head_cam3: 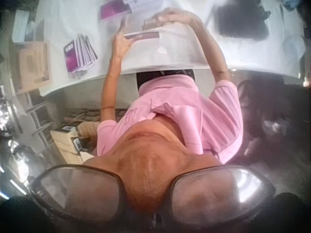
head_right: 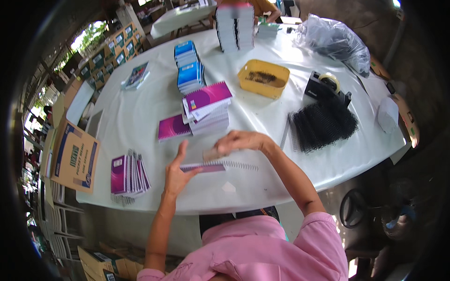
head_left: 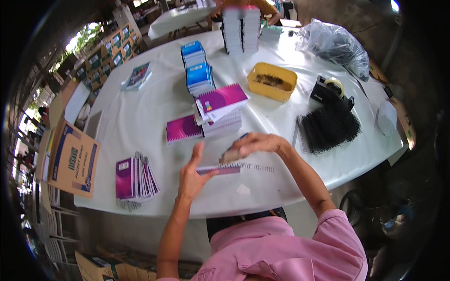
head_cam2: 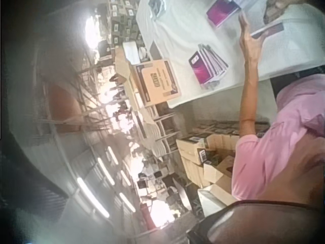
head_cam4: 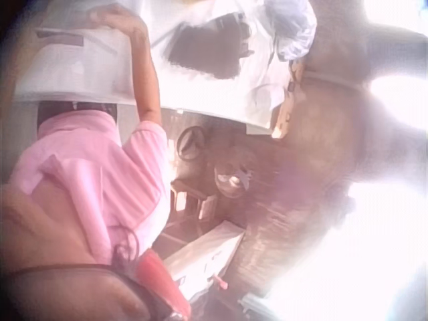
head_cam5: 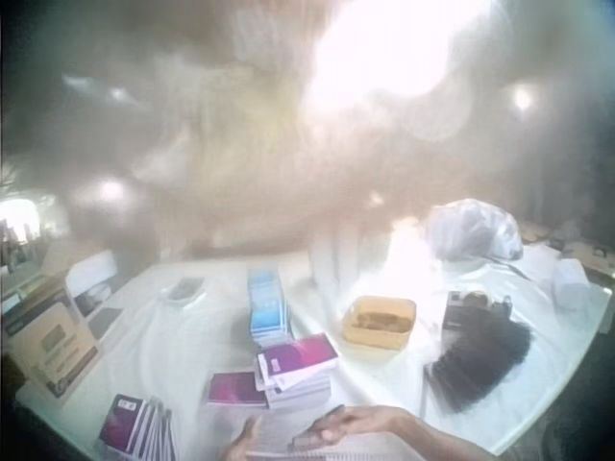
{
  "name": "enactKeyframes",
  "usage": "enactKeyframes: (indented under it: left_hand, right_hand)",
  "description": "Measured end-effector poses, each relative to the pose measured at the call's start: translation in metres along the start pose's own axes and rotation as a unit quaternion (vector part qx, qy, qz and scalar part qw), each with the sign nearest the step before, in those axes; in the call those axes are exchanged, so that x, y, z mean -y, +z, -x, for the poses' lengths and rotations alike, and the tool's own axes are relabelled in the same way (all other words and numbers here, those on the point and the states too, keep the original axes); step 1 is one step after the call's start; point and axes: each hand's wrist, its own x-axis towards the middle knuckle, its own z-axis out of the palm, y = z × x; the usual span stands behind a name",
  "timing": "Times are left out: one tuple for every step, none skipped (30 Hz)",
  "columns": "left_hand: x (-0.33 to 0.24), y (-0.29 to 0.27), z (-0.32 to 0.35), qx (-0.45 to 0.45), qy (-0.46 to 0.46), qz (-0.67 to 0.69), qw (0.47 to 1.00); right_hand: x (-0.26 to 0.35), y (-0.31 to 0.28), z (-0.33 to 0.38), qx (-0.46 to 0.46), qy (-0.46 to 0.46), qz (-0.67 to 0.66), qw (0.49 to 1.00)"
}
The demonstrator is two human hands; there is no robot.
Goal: The person assembles spiral-bound notebooks by inserting metal coils into punched holes and trimming excess with pliers. They handle purple and blue notebooks, repeatedly pick up and place coils, and stack finished units on the table.
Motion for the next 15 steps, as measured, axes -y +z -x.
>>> enactKeyframes:
  left_hand:
    - [0.010, 0.006, 0.002, -0.021, -0.027, 0.053, 0.998]
    - [0.017, 0.012, 0.009, -0.040, -0.063, 0.107, 0.992]
    - [0.020, 0.016, 0.012, -0.055, -0.093, 0.150, 0.983]
    - [0.021, 0.019, 0.017, -0.071, -0.126, 0.188, 0.971]
    - [0.016, 0.020, 0.021, -0.063, -0.154, 0.190, 0.968]
    - [0.010, 0.019, 0.017, -0.059, -0.174, 0.193, 0.964]
    - [0.009, 0.022, 0.013, -0.057, -0.192, 0.195, 0.960]
    - [0.011, 0.026, 0.017, -0.064, -0.192, 0.224, 0.953]
    - [0.016, 0.030, 0.020, -0.072, -0.188, 0.252, 0.947]
    - [0.019, 0.031, 0.022, -0.077, -0.177, 0.279, 0.941]
    - [0.019, 0.035, 0.020, -0.072, -0.165, 0.274, 0.945]
    - [0.022, 0.036, 0.021, -0.081, -0.169, 0.283, 0.941]
    - [0.026, 0.039, 0.023, -0.090, -0.172, 0.291, 0.937]
    - [0.027, 0.040, 0.024, -0.100, -0.177, 0.299, 0.932]
    - [0.027, 0.042, 0.025, -0.099, -0.171, 0.301, 0.933]
  right_hand:
    - [-0.001, -0.002, -0.001, -0.011, -0.016, -0.010, 1.000]
    - [-0.004, 0.001, -0.001, -0.020, -0.026, -0.028, 0.999]
    - [0.009, 0.008, -0.003, -0.039, 0.036, 0.078, 0.996]
    - [0.018, 0.015, -0.008, -0.050, 0.092, 0.180, 0.978]
    - [0.012, 0.010, -0.007, -0.036, 0.063, 0.094, 0.993]
    - [0.004, 0.002, -0.003, -0.028, 0.032, 0.013, 0.999]
    - [-0.010, 0.003, 0.003, -0.064, -0.013, -0.147, 0.987]
    - [-0.007, 0.012, 0.001, -0.083, 0.047, -0.053, 0.994]
    - [0.008, 0.019, -0.001, -0.100, 0.100, 0.046, 0.989]
    - [0.025, 0.023, -0.003, -0.121, 0.147, 0.147, 0.971]
    - [0.039, 0.022, -0.003, -0.115, 0.123, 0.116, 0.979]
    - [0.028, 0.017, -0.003, -0.087, 0.067, 0.003, 0.994]
    - [0.009, 0.010, -0.003, -0.058, 0.011, -0.110, 0.992]
    - [0.010, 0.011, -0.005, -0.028, -0.043, -0.223, 0.973]
    - [0.013, 0.013, -0.003, -0.096, -0.012, -0.007, 0.995]
